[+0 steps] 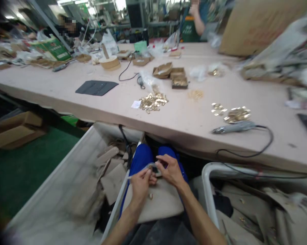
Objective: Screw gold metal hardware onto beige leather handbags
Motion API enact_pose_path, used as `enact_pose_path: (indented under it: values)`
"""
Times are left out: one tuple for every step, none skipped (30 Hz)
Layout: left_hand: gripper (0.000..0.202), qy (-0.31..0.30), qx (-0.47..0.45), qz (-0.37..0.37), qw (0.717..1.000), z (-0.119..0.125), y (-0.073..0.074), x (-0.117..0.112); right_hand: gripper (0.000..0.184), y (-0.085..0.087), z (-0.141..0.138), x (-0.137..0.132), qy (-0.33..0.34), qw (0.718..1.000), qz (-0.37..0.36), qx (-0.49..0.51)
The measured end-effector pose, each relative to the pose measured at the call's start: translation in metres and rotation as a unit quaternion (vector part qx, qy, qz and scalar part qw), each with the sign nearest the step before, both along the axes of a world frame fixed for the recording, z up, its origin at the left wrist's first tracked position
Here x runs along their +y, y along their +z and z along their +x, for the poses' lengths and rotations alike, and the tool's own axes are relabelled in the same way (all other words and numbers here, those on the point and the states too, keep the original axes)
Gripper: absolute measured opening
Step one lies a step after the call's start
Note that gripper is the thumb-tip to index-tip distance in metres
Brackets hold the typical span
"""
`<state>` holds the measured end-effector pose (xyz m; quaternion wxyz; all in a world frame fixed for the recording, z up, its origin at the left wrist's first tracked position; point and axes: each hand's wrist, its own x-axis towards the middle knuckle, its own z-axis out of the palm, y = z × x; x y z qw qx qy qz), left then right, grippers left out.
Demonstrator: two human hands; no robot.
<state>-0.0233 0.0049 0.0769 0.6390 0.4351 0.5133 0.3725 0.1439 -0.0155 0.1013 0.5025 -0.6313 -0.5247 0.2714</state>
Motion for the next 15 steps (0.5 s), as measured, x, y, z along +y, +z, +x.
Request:
enact_pose_path:
  values:
    - [0.047, 0.002, 0.0, -0.005, 1.0, -0.001, -0.002, 0.001, 0.027, 0.007, 0.014, -0.003, -0.04, 0.999, 0.016, -0.011]
    - [0.048, 0.002, -0.001, -0.007, 1.0, -0.003, -0.005, 0.002, 0.029, 0.014, 0.03, -0.005, -0.09, 0.995, 0.031, -0.02]
    - [0.049, 0.005, -0.005, -0.006, 1.0, -0.004, -0.01, 0.004, 0.032, 0.022, 0.049, -0.009, -0.147, 0.988, 0.046, -0.03]
    - [0.05, -0.002, -0.009, -0.004, 1.0, -0.005, -0.014, 0.006, 0.035, 0.03, 0.07, -0.013, -0.211, 0.975, 0.061, -0.042]
    - [0.05, -0.009, -0.011, -0.001, 1.0, -0.005, -0.018, 0.008, 0.039, 0.04, 0.092, -0.018, -0.277, 0.956, 0.072, -0.059]
    - [0.051, -0.016, -0.014, 0.0, 1.0, -0.006, -0.022, 0.009, 0.043, 0.049, 0.114, -0.023, -0.34, 0.934, 0.076, -0.08]
    - [0.052, -0.022, -0.015, 0.0, 1.0, -0.007, -0.024, 0.009, 0.046, 0.057, 0.136, -0.027, -0.398, 0.909, 0.072, -0.106]
    - [0.052, -0.025, -0.015, -0.001, 1.0, -0.007, -0.025, 0.009, 0.048, 0.065, 0.157, -0.031, -0.447, 0.882, 0.056, -0.136]
    - [0.053, -0.026, -0.016, -0.003, 1.0, -0.007, -0.026, 0.008, 0.049, 0.071, 0.176, -0.032, -0.489, 0.855, 0.029, -0.169]
    - [0.053, -0.025, -0.017, -0.004, 1.0, -0.007, -0.025, 0.008, 0.051, 0.076, 0.194, -0.032, -0.524, 0.828, -0.009, -0.198]
    - [0.053, -0.024, -0.017, -0.005, 1.0, -0.007, -0.025, 0.007, 0.055, 0.08, 0.21, -0.031, -0.55, 0.805, -0.052, -0.217]
    - [0.054, -0.022, -0.017, -0.005, 1.0, -0.006, -0.024, 0.006, 0.06, 0.083, 0.225, -0.027, -0.561, 0.791, -0.098, -0.223]
    - [0.054, -0.021, -0.018, -0.006, 1.0, -0.006, -0.022, 0.006, 0.065, 0.084, 0.237, -0.023, -0.564, 0.784, -0.139, -0.219]
    - [0.055, -0.018, -0.018, -0.005, 1.0, -0.005, -0.021, 0.006, 0.069, 0.085, 0.248, -0.018, -0.564, 0.78, -0.173, -0.207]
    - [0.056, -0.016, -0.017, -0.005, 1.0, -0.005, -0.019, 0.005, 0.072, 0.085, 0.257, -0.013, -0.566, 0.778, -0.195, -0.191]
